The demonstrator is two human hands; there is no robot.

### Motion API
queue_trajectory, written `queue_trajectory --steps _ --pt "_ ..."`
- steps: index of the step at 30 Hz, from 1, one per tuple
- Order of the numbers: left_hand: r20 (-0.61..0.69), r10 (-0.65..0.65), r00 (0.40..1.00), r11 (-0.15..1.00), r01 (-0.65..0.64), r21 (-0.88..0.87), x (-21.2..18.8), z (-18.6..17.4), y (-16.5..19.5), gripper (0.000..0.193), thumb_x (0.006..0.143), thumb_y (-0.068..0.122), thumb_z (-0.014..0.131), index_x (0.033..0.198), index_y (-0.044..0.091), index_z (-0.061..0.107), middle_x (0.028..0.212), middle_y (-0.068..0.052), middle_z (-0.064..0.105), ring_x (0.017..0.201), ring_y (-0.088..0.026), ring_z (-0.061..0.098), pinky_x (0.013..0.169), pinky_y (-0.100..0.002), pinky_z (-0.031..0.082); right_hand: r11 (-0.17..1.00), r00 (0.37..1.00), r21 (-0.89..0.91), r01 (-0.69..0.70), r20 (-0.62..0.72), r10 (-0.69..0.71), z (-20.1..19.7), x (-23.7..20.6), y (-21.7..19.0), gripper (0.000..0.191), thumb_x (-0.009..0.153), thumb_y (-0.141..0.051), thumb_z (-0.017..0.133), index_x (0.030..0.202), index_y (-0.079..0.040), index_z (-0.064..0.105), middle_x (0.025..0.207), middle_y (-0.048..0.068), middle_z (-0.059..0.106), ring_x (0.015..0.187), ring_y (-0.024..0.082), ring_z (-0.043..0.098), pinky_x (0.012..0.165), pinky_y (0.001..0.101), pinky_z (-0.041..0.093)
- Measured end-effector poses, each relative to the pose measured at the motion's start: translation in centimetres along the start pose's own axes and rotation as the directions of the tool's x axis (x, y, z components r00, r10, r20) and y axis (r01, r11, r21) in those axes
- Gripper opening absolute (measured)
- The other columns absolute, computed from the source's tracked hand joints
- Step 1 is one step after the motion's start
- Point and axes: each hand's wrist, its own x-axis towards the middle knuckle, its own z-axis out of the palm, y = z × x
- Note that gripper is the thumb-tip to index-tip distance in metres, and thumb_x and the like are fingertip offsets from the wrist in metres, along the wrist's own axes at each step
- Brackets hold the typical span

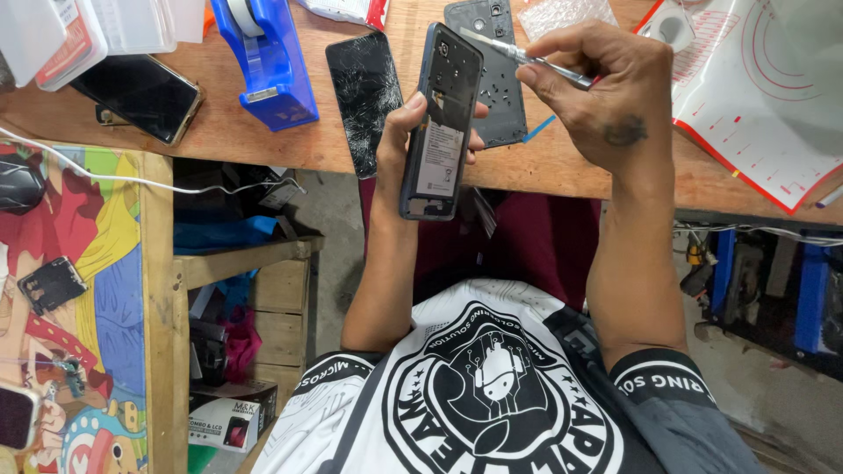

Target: The person disassembles a smartphone by unscrewing the back cover, detaching the display assembly, and removing the battery. They then reassemble the device by reconnecting the display, reinserting the battery, and securing the back cover with screws.

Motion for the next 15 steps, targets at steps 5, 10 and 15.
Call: queue_trajectory --steps 5,10,15 --pt "-0.035 -0.009 0.999 1.0 0.009 0.006 -0.3 1.0 1.2 0.059 0.101 0.04 0.049 0.13 -0.011 0.058 0.111 -0.028 0.069 0.083 -0.026 0.073 0.067 -0.033 0.061 0.977 0.977 -0.025 0.211 0.022 -0.211 -0.4 -0.6 3.0 0.007 0.098 -0.002 0.082 0.102 0.001 0.078 0.092 0.005 0.073 0.081 0.007 0.067 0.072 0.0218 0.051" --pt "-0.04 -0.025 0.999 1.0 0.025 -0.001 -0.3 1.2 1.2 0.058 0.101 0.039 0.048 0.129 -0.011 0.058 0.11 -0.028 0.069 0.082 -0.025 0.072 0.067 -0.033 0.061 0.983 0.983 0.003 0.184 0.014 -0.184 0.0 -0.6 4.0 0.008 0.096 -0.003 0.082 0.1 0.002 0.077 0.09 0.004 0.072 0.081 0.006 0.065 0.07 0.0213 0.05" --pt "-0.066 -0.014 0.998 0.999 0.017 0.049 -0.5 1.3 1.2 0.058 0.101 0.04 0.048 0.129 -0.01 0.057 0.108 -0.027 0.069 0.081 -0.024 0.072 0.065 -0.033 0.061 0.988 0.988 -0.009 0.153 0.017 -0.153 -0.1 -0.6 3.9 0.008 0.096 -0.004 0.082 0.098 0.001 0.077 0.086 0.004 0.072 0.077 0.006 0.064 0.067 0.0208 0.049"
